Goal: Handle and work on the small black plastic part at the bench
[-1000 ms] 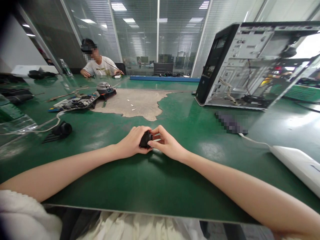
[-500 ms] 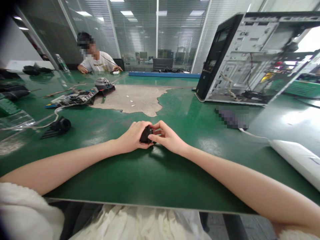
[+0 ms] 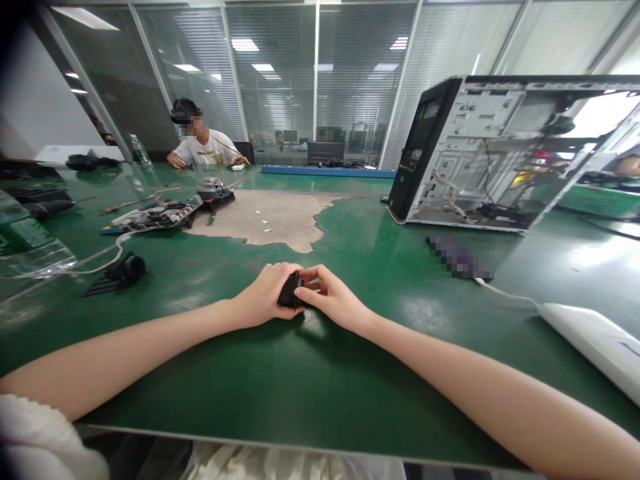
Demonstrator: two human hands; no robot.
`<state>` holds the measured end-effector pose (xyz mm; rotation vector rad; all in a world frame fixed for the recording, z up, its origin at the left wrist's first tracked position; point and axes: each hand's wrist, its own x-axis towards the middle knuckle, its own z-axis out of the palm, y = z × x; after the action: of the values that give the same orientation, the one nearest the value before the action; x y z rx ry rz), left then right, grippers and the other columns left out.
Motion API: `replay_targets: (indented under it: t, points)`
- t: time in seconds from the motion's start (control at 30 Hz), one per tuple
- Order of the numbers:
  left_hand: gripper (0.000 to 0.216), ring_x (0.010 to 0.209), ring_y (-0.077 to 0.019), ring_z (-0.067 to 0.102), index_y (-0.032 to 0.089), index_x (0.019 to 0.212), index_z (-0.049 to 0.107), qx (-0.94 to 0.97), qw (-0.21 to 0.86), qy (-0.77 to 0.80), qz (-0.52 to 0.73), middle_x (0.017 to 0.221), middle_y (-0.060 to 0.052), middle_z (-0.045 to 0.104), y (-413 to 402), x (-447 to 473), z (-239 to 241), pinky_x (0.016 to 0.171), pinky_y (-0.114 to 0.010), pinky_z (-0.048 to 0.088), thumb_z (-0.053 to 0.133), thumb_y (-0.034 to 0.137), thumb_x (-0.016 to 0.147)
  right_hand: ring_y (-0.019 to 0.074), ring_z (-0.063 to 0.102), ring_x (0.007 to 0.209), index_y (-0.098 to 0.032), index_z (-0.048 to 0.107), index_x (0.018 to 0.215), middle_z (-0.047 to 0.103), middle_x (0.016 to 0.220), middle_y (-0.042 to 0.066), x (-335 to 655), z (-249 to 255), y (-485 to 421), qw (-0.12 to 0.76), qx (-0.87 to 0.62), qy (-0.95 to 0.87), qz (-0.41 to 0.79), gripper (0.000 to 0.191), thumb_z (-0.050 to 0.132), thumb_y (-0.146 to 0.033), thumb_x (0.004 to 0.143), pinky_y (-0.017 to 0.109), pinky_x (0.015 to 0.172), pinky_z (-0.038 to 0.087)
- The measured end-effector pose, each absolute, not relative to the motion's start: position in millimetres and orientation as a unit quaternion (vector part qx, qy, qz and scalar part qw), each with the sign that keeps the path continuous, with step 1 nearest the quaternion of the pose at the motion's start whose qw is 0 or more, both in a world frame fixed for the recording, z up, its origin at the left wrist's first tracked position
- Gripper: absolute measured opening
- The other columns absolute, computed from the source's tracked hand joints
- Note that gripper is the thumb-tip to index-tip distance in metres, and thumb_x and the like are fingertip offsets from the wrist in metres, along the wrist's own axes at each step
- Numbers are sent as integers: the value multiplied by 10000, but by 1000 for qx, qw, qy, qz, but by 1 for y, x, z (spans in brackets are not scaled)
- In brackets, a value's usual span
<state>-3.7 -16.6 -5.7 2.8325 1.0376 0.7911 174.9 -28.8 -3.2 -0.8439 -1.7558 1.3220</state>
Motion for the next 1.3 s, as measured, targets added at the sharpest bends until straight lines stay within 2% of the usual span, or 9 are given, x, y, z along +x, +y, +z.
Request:
replay_targets:
  t: [0.13, 0.33, 0.5, 0.67, 0.87, 1.2, 1.3]
  points:
    - [564, 911, -242, 496, 173, 1127, 330, 909, 10, 335, 249, 1027, -77, 523, -17, -2, -4, 770, -359, 357, 623, 333, 673, 144, 554, 861, -212, 429, 928, 518, 924, 11, 180, -5, -31, 385, -294, -711, 510, 286, 626, -298, 740, 288, 701, 485]
    - [537, 918, -244, 498, 185, 1125, 339, 903, 8, 340, 262, 1021, -77, 520, -16, 2, -4, 778, -362, 353, 606, 331, 682, 122, 542, 810, -213, 433, 903, 498, 866, -6, 181, -4, -30, 405, -287, -699, 515, 216, 564, -340, 787, 256, 651, 499]
    - [546, 928, -249, 500, 190, 1128, 343, 902, 19, 342, 263, 1028, -75, 522, -16, 3, -3, 782, -367, 357, 615, 326, 675, 127, 546, 806, -204, 440, 912, 508, 921, 13, 182, -4, -27, 401, -322, -689, 511, 251, 596, -332, 762, 267, 657, 494]
    - [552, 916, -245, 499, 188, 1121, 346, 903, 17, 343, 257, 1029, -71, 525, -17, 2, -3, 777, -365, 358, 630, 305, 662, 142, 541, 860, -210, 417, 899, 511, 906, 3, 184, -4, -29, 390, -275, -699, 533, 289, 636, -301, 734, 259, 655, 480]
    - [553, 918, -246, 491, 177, 1110, 338, 905, 9, 340, 255, 1020, -77, 518, -18, 1, -2, 773, -365, 358, 634, 341, 671, 111, 529, 759, -202, 427, 844, 498, 819, -15, 180, -1, -28, 408, -296, -691, 519, 198, 568, -328, 788, 246, 644, 457]
    - [538, 892, -235, 494, 175, 1097, 338, 906, 8, 338, 255, 996, -64, 520, -17, 0, -2, 758, -353, 359, 631, 322, 670, 114, 537, 775, -207, 416, 898, 485, 885, -7, 180, 1, -31, 388, -283, -697, 532, 292, 633, -317, 734, 247, 640, 462]
    - [535, 895, -234, 492, 168, 1096, 339, 906, 2, 337, 255, 995, -67, 518, -17, 0, -3, 760, -352, 358, 627, 319, 672, 108, 542, 744, -207, 415, 886, 487, 866, -11, 179, 0, -31, 392, -284, -696, 530, 255, 594, -344, 765, 255, 639, 462]
